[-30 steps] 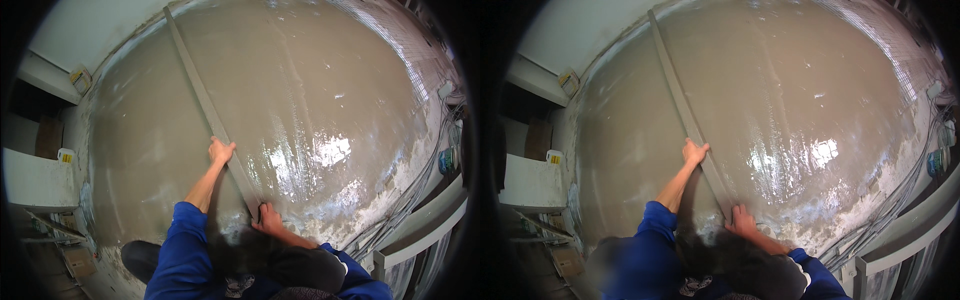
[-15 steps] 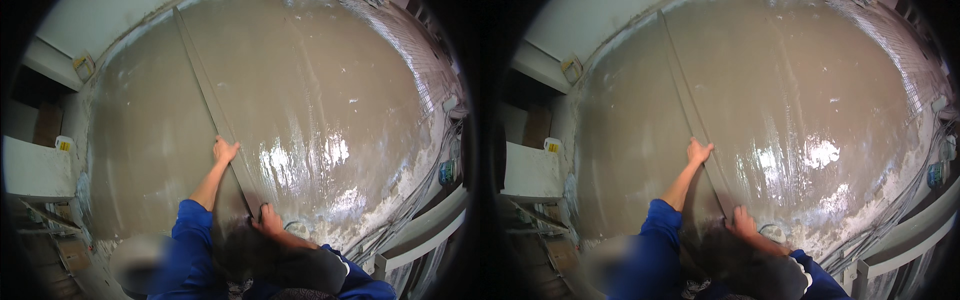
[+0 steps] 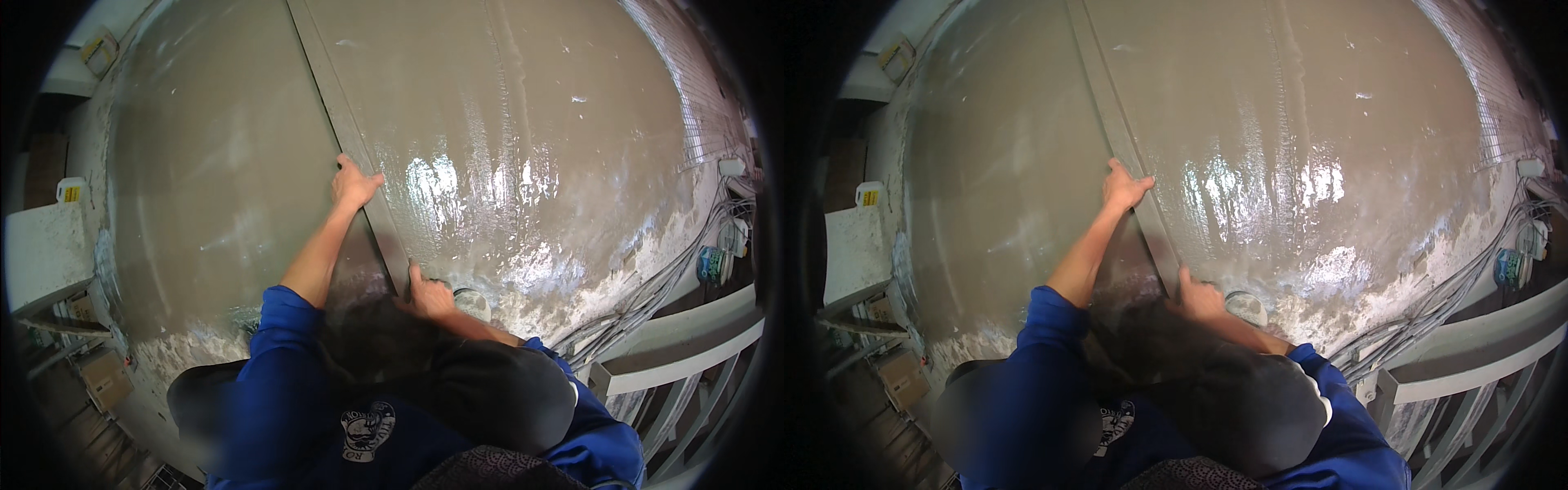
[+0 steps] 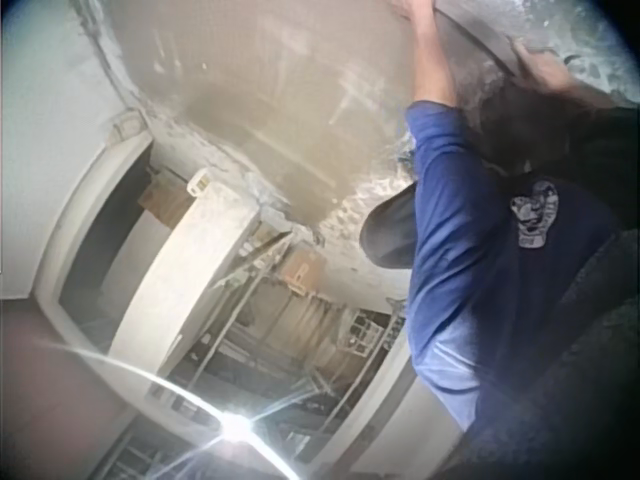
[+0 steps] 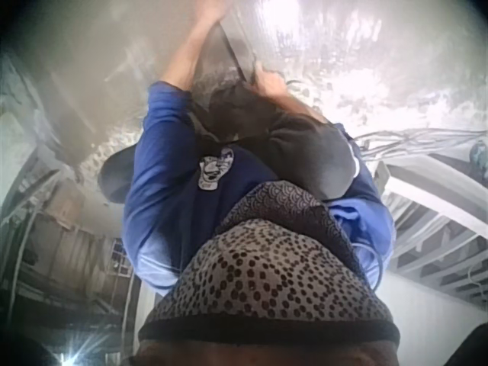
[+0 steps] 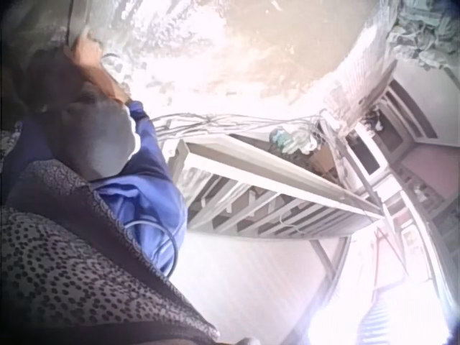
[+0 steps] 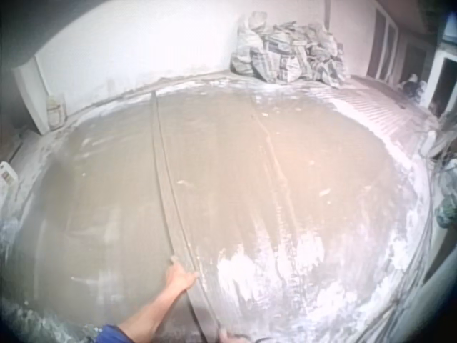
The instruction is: The person uses a long straightedge to screed and level wet concrete on a floor. They repeatedly pull the straightedge across the surface to remove high spots and fill low areas, then briefly use a trowel to smooth edges near the wall.
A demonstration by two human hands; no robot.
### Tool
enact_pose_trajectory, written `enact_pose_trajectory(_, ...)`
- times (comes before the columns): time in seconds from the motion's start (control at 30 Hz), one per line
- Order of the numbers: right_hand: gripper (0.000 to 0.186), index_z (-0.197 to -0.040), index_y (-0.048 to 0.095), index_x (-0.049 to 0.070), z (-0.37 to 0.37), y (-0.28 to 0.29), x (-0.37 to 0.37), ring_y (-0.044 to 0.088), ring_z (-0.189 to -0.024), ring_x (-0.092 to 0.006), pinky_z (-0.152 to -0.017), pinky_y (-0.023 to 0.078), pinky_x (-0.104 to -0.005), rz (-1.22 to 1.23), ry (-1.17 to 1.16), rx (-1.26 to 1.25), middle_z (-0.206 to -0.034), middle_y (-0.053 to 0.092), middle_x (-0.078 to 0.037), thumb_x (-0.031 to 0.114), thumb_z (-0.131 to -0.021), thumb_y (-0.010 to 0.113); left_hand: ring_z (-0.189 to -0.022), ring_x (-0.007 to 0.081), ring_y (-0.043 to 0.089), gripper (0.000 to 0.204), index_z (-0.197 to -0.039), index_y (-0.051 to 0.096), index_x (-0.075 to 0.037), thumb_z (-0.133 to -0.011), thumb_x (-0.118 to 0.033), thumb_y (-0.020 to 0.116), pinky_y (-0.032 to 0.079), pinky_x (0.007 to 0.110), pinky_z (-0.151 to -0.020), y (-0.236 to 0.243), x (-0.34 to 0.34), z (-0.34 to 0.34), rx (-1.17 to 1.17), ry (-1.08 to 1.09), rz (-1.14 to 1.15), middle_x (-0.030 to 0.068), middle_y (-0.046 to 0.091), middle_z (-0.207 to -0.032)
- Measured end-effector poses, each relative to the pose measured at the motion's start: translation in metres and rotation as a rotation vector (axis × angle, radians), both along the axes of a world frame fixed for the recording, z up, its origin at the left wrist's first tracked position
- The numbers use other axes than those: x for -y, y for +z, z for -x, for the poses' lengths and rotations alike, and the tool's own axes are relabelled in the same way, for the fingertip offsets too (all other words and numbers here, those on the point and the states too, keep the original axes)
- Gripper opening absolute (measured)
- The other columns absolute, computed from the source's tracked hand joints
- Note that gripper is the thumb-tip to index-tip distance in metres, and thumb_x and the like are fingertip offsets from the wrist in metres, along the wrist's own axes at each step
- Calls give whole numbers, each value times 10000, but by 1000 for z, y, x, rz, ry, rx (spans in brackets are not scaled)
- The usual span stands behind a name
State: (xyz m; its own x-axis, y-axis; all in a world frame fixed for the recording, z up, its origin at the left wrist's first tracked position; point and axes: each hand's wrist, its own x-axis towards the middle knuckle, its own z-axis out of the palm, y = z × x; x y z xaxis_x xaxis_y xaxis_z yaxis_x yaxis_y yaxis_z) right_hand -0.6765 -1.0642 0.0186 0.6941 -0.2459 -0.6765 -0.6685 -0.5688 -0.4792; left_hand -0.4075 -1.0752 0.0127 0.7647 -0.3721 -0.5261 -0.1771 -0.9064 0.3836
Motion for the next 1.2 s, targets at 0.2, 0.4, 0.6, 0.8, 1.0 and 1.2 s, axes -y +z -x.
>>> enact_pose_trajectory(0.2, 934, -1427, 231, -21, -2, -5, -1, 673, -824, -487, -758, 532, -560, 60, -15, 118, -936, 689, -287, 490, -816, 718, -1148, 432, 614, 1023, -1410, 228, 149, -749, -353, 826, 484, 437, -1000, -17, 2, -10, 62, -37, 75, 325, 618, -1210)
enact_pose_trajectory(0.4, 805, -1356, 292, 16, -31, -7, 24, 674, -853, -483, -744, 539, -551, 32, -36, 156, -902, 696, -262, 418, -818, 735, -1212, 426, 577, 1042, -1435, 205, 144, -753, -345, 824, 461, 444, -1038, -16, 34, -44, 59, -22, 85, 341, 581, -1266)
enact_pose_trajectory(0.6, 911, -1408, 246, -13, -9, -5, 18, 669, -778, -481, -692, 528, -552, 81, -48, 151, -856, 688, -259, 446, -801, 748, -1213, 430, 576, 1034, -1435, 199, 141, -764, -349, 813, 458, 447, -1043, -16, 31, -21, 0, -22, 63, 341, 577, -1273)
enact_pose_trajectory(0.8, 854, -1369, 289, 31, -33, -16, 40, 666, -784, -487, -703, 535, -557, 86, -59, 195, -890, 688, -261, 444, -785, 755, -1218, 424, 575, 1045, -1422, 204, 152, -747, -356, 819, 472, 438, -1031, -17, 58, -52, 47, -40, 57, 335, 582, -1270)
enact_pose_trajectory(1.0, 865, -1415, 274, 96, -29, -14, 43, 678, -864, -457, -711, 549, -551, 65, -94, 128, -945, 691, -220, 450, -795, 762, -1236, 413, 567, 1044, -1424, 219, 160, -742, -354, 818, 462, 430, -1049, -30, 62, -49, 53, -6, 109, 337, 556, -1310)
enact_pose_trajectory(1.2, 810, -1393, 321, 78, -29, -28, 46, 663, -919, -471, -792, 538, -555, 96, -153, 234, -1023, 691, -207, 481, -812, 717, -1269, 416, 543, 1149, -1486, 119, 165, -752, -392, 805, 444, 429, -1070, -39, 69, -68, -72, -2, 128, 342, 523, -1357)
